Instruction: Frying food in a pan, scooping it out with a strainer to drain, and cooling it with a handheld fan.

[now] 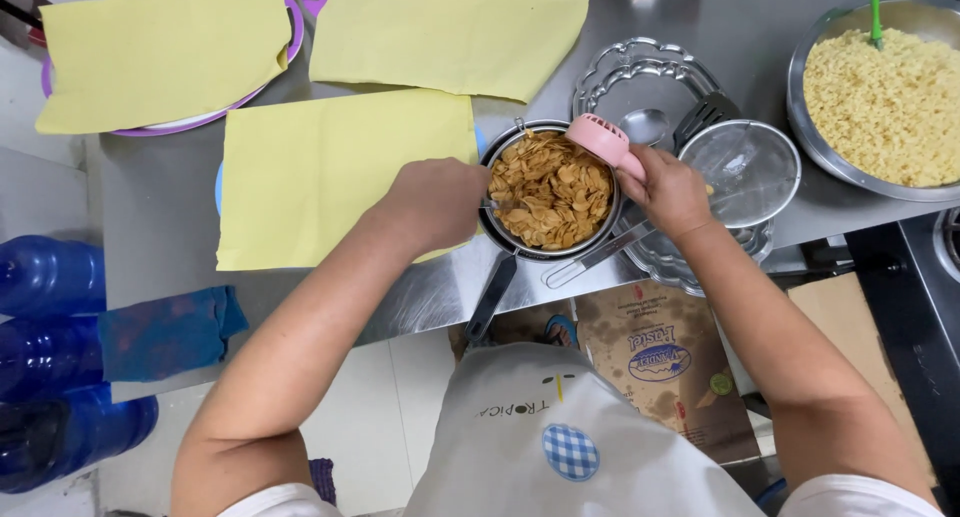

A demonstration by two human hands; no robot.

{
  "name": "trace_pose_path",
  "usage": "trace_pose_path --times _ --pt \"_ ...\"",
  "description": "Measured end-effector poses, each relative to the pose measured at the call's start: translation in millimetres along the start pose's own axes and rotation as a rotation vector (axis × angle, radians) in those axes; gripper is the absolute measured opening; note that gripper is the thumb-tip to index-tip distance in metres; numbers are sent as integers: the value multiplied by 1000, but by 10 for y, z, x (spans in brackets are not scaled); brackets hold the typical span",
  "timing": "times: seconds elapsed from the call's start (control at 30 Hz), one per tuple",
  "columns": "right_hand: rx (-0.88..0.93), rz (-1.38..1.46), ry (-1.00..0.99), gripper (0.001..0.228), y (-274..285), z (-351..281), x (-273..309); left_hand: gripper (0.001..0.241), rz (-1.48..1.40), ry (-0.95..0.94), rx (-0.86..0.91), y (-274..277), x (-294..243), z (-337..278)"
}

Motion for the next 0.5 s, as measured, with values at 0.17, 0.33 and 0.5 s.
trace_pose_path --times 0.17,0.33,0.5 --pt "10 67 -9 40 4 42 -39 15 36 -19 117 -283 -52 74" --pt "12 104 -18 41 0 58 4 25 -32 21 105 -250 -85 -170" --pt "15 110 -23 43 -162 71 -114 29 -69 63 146 -195 -166 -398"
Point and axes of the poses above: each hand's wrist, its own z-axis towards the middle knuckle, its own y-axis out of the back of the hand, x = y × z, the point moved 10 cm from there along z, towards the middle knuckle, and after that the axes turned 14 degrees about -z, right-handed, at the moved point
